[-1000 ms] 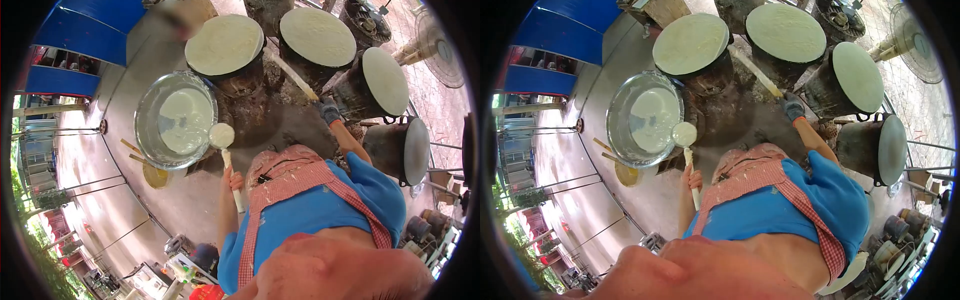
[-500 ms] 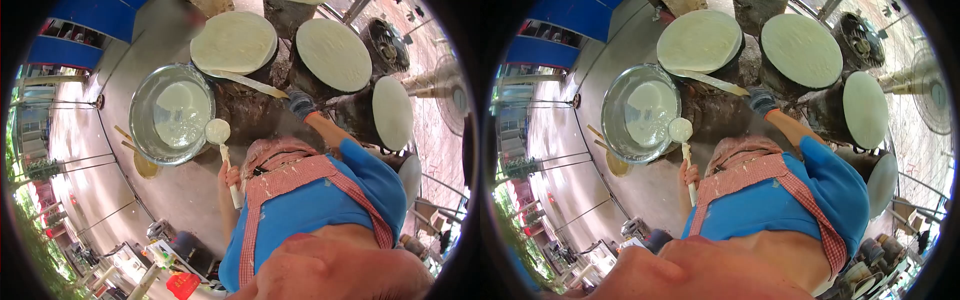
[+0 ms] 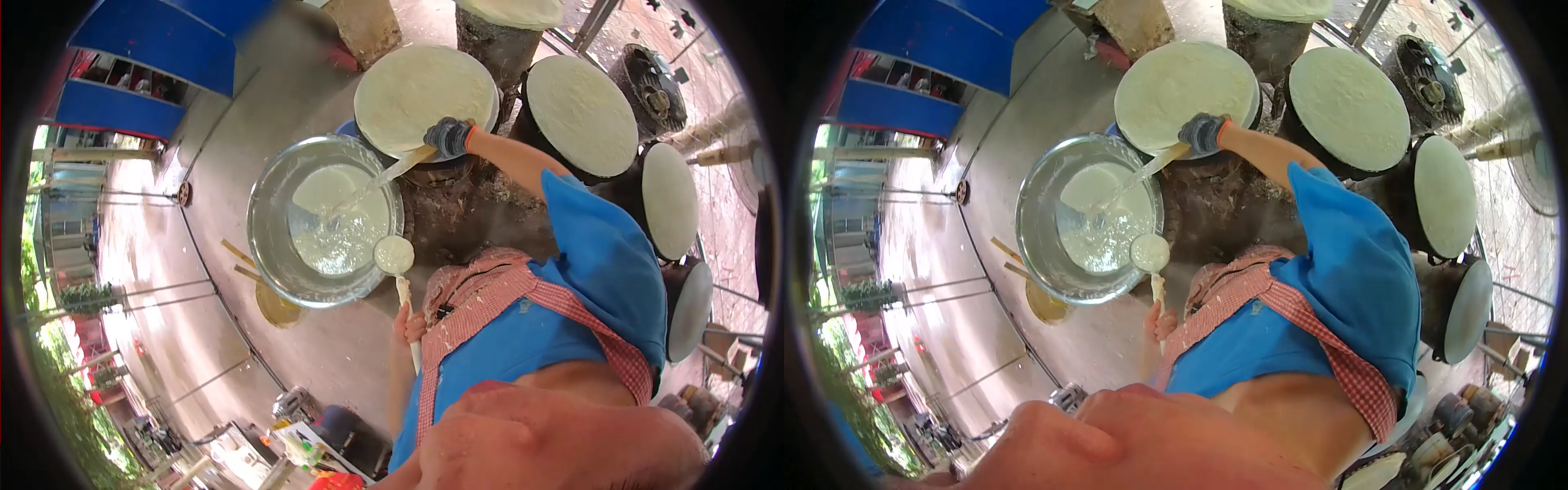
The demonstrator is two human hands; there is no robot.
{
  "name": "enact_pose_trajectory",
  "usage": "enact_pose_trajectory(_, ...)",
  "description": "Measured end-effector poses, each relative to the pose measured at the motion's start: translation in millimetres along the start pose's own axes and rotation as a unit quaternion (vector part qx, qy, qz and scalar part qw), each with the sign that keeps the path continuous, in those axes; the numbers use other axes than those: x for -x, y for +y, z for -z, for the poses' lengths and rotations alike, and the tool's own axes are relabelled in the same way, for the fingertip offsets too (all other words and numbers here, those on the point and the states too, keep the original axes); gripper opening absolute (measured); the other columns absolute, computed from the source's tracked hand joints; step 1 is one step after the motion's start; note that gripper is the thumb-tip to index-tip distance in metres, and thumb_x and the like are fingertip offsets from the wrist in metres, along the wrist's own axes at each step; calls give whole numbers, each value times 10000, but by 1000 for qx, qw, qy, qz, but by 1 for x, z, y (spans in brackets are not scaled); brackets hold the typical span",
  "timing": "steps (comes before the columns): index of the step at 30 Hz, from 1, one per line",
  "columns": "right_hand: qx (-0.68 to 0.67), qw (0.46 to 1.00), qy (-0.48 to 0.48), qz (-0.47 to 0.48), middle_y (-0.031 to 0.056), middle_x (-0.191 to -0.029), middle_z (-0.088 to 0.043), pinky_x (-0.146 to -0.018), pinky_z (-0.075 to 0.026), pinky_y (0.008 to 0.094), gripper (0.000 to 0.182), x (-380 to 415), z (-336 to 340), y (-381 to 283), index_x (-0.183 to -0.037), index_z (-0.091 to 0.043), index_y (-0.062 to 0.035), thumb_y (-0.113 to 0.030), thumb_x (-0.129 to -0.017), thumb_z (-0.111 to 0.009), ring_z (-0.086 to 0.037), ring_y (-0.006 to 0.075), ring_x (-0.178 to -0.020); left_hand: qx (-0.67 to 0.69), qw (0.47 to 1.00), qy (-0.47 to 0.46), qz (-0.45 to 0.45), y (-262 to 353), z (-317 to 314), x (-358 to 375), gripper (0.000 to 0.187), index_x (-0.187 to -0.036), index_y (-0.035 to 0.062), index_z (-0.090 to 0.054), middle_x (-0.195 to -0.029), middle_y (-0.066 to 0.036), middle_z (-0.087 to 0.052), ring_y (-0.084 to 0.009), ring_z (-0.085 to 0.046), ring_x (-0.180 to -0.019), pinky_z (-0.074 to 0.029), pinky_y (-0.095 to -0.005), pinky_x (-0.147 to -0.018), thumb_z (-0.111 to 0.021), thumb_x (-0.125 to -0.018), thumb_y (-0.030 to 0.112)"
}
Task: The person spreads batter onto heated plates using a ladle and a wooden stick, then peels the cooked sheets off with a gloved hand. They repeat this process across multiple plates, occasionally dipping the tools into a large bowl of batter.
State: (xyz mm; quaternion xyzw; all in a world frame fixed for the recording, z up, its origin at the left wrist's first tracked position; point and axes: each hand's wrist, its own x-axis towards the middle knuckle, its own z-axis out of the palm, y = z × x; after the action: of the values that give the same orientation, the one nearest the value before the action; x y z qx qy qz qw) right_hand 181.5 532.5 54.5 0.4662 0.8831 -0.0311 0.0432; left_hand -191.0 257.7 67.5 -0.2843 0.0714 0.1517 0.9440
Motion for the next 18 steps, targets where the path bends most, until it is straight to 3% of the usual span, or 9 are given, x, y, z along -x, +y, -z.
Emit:
enact_pose_trajectory(1, -12, 1000, 23, -10, 123, -775, -602, -674, -460, 381, 237, -6, 6, 8, -855, -591, -82, -204, -660, -535, -590, 283, -749, 5, 999, 50, -20, 4, -1, 5, 439, -589, 110, -309, -462, 23, -288, -73, -242, -341, -206, -215, -308, -408, -846, 453)
enact_pose_trajectory(4, -45, 994, -29, -93, 116, -846, -591, -716, -440, 387, 245, -21, 51, 35, -869, -569, -88, -226, -667, -575, -565, 300, -780, 30, 999, 41, -10, 19, -6, 8, 424, -577, 113, -304, -458, 27, -285, -72, -244, -342, -213, -214, -309, -429, -847, 414)
enact_pose_trajectory(8, -83, 987, 63, -126, 147, -842, -591, -732, -440, 402, 266, -33, 105, 96, -862, -583, -86, -283, -684, -569, -552, 328, -807, 55, 998, 35, 7, 33, -27, 0, 407, -566, 114, -310, -459, 31, -284, -67, -256, -341, -217, -209, -307, -454, -842, 377)
enact_pose_trajectory(10, -83, 983, 103, -129, 151, -848, -588, -738, -441, 392, 284, -41, 127, 136, -893, -577, -77, -267, -683, -556, -545, 335, -822, 66, 989, 132, -12, 41, -42, -6, 405, -557, 113, -318, -458, 32, -280, -61, -270, -339, -219, -205, -303, -475, -834, 364)
enact_pose_trajectory(12, -70, 978, 71, -185, 155, -870, -584, -741, -442, 379, 304, -50, 157, 171, -907, -573, -66, -258, -673, -551, -539, 343, -826, 47, 989, 135, -37, 42, -46, -17, 403, -565, 108, -326, -461, 31, -284, -61, -268, -338, -220, -205, -302, -472, -834, 370)
enact_pose_trajectory(14, -88, 969, 109, -201, 152, -872, -588, -744, -440, 355, 308, -50, 181, 206, -874, -572, -29, -246, -656, -565, -547, 315, -826, 30, 988, 135, -63, 46, -44, -32, 401, -572, 103, -334, -465, 29, -288, -60, -265, -337, -221, -205, -301, -470, -834, 375)
enact_pose_trajectory(16, -150, 929, 317, -115, 135, -715, -596, -611, -462, 344, 276, -51, 175, 270, -814, -572, 10, -229, -676, -583, -573, 249, -661, 14, 995, 93, -26, 53, -33, -51, 415, -629, 117, -404, -493, 41, -320, -64, -279, -352, -226, -197, -324, -436, -820, 484)
enact_pose_trajectory(18, -205, 908, 334, -152, 130, -698, -591, -592, -458, 343, 270, -37, 204, 304, -805, -572, 11, -227, -679, -584, -568, 242, -641, 19, 995, 75, -63, 37, -36, -78, 404, -607, 109, -372, -479, 31, -308, -67, -262, -342, -229, -207, -313, -438, -833, 437)
